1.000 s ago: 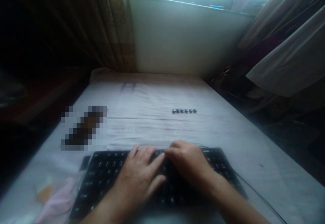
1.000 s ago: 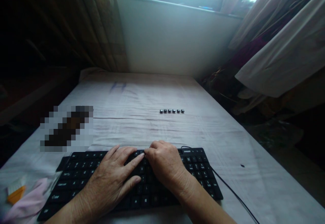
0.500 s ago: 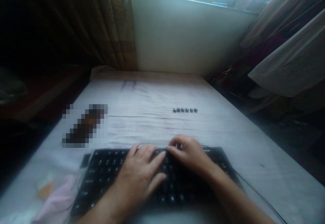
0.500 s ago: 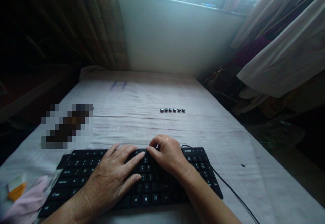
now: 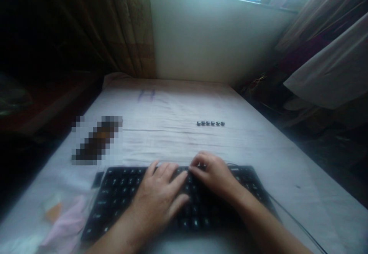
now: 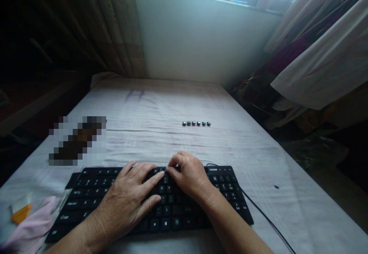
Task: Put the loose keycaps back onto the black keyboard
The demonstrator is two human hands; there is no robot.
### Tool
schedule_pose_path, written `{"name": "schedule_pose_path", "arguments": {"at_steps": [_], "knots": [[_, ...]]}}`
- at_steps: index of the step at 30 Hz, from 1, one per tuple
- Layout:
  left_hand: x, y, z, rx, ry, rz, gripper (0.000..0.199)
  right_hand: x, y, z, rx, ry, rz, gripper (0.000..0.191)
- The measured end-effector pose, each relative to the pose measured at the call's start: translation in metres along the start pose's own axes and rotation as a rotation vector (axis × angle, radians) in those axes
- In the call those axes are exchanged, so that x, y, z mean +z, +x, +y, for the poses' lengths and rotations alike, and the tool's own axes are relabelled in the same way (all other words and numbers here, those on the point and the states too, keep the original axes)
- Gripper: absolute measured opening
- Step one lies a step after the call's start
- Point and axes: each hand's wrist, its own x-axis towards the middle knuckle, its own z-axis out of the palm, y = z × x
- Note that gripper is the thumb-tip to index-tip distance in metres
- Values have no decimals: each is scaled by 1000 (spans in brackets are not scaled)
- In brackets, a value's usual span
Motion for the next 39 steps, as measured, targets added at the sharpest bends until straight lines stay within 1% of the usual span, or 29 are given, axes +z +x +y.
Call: {"name": "schedule_pose_path", "arguments": {"at_steps": [7, 13, 20, 30, 34, 39], "knots": [[0, 0, -1, 2, -6, 0, 39, -1, 2, 1, -3, 49, -8, 9], [0, -1, 0, 3, 2, 27, 38, -5, 3, 5, 30, 148, -62, 9], [2, -1, -1, 17, 24, 37, 39, -5, 3, 6, 45, 160, -57, 10], [3, -4, -4, 49, 82, -29, 46, -9, 4, 3, 62, 185, -78, 13], [3, -5, -4, 60, 99, -30, 48, -17, 4, 5, 94, 194, -110, 16], [1, -5, -6, 67, 107, -34, 51, -39, 2, 16, 120, 74, -216, 20]]}}
